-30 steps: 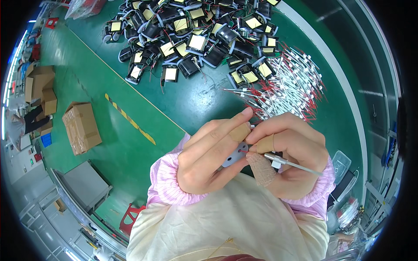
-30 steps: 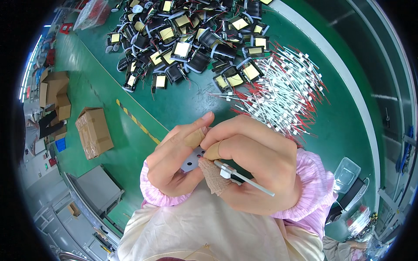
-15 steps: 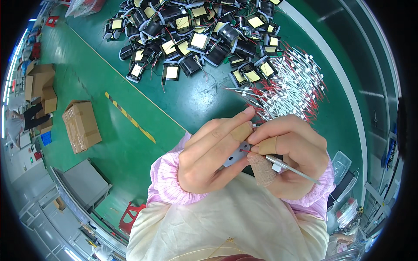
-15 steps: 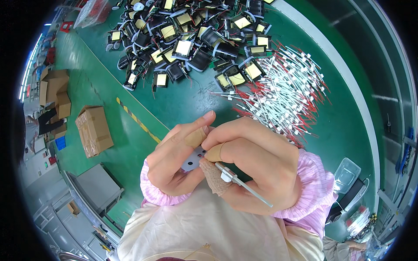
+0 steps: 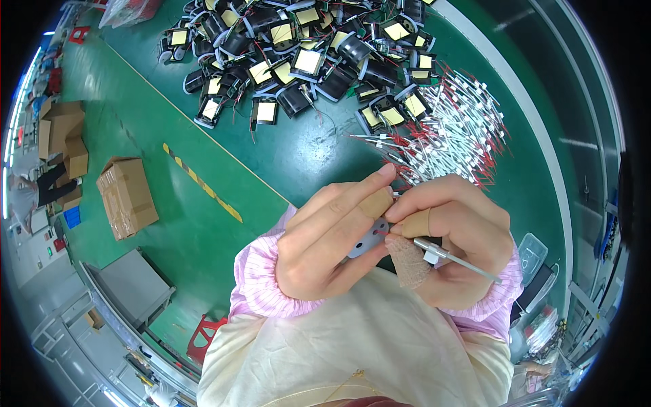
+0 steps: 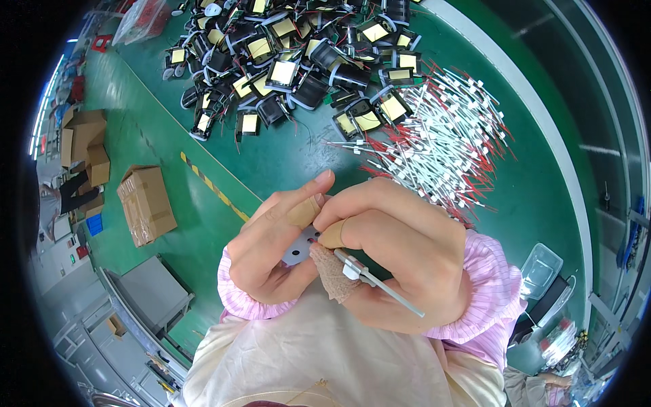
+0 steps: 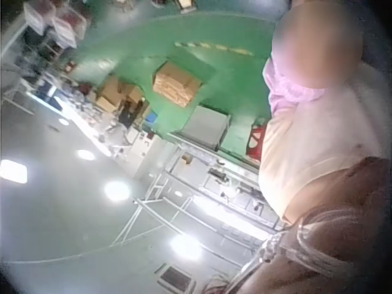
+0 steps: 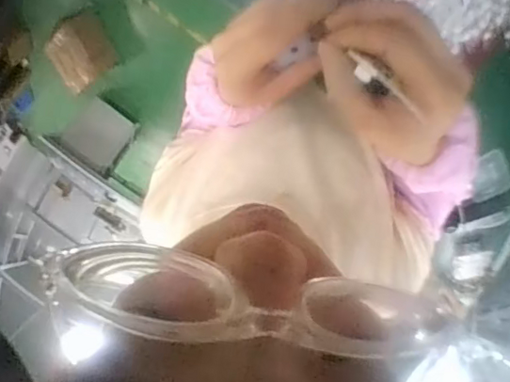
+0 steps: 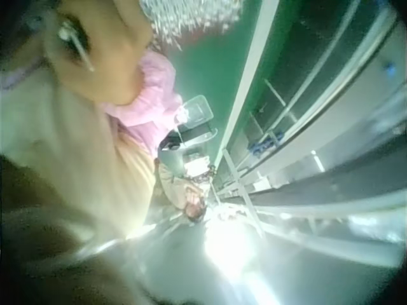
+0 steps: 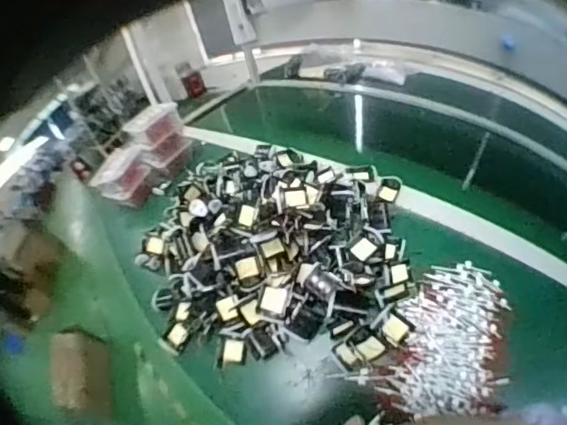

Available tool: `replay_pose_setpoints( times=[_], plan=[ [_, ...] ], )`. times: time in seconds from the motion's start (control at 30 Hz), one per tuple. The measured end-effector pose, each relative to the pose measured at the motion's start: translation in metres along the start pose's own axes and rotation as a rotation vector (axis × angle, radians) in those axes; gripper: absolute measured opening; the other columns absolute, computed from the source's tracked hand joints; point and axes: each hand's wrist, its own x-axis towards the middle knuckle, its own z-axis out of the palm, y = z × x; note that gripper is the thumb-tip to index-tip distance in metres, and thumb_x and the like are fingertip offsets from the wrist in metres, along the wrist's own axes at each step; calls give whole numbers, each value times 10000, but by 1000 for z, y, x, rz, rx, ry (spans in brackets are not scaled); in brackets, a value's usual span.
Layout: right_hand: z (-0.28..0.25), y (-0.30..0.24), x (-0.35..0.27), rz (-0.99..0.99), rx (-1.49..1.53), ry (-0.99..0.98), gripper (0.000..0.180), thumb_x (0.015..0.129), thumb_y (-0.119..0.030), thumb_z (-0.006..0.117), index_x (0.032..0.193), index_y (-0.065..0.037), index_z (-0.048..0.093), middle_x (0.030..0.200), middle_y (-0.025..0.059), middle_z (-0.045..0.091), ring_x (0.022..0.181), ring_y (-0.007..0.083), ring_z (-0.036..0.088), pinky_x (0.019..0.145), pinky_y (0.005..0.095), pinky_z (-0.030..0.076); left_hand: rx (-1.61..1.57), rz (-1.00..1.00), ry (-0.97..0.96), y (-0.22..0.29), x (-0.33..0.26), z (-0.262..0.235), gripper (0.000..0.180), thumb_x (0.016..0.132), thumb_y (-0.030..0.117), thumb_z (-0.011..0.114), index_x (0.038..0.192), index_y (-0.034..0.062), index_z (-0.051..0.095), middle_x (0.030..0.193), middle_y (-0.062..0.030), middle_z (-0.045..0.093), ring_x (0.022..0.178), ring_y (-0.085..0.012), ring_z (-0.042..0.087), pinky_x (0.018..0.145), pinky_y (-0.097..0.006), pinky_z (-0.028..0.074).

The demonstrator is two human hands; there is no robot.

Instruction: The person repeatedly picks up small grey electronic components and red wires from a table. Using a small metal tool, they insert the wires into the components and secure them. The completed units are placed back onto the table among a large pile of similar items.

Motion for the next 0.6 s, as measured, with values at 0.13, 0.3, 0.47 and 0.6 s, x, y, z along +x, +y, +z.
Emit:
replay_pose_setpoints(
  times=[0.13,0.3,0.47,0.6],
  plan=[
    [0,1,0,-6,9,0,232,619,125,747,805,27,649,872,141,651,667,212,628,561,281,499,-5,-15,-19,1,0,-1,517,590,-54,787,1072,-149,625,1232,-321,589,935,-357,666,780,-381,551],
    [0,0,1,5,14,-3,232,619,127,750,801,27,646,876,142,652,663,211,628,556,284,498,2,-25,-32,2,1,-3,512,595,-52,789,1070,-148,626,1234,-319,589,938,-356,665,780,-379,551],
    [2,1,0,-1,34,10,233,625,123,756,807,28,645,879,144,652,666,213,631,555,282,499,-12,-10,-3,0,0,-1,506,604,-59,784,1074,-154,623,1215,-326,596,919,-353,669,765,-374,556],
    [2,2,0,2,43,6,230,630,121,758,808,27,646,879,146,651,661,212,629,554,279,496,-16,18,23,-3,-2,1,505,612,-66,779,1081,-159,616,1203,-332,599,903,-355,671,751,-375,559]
  ],
)
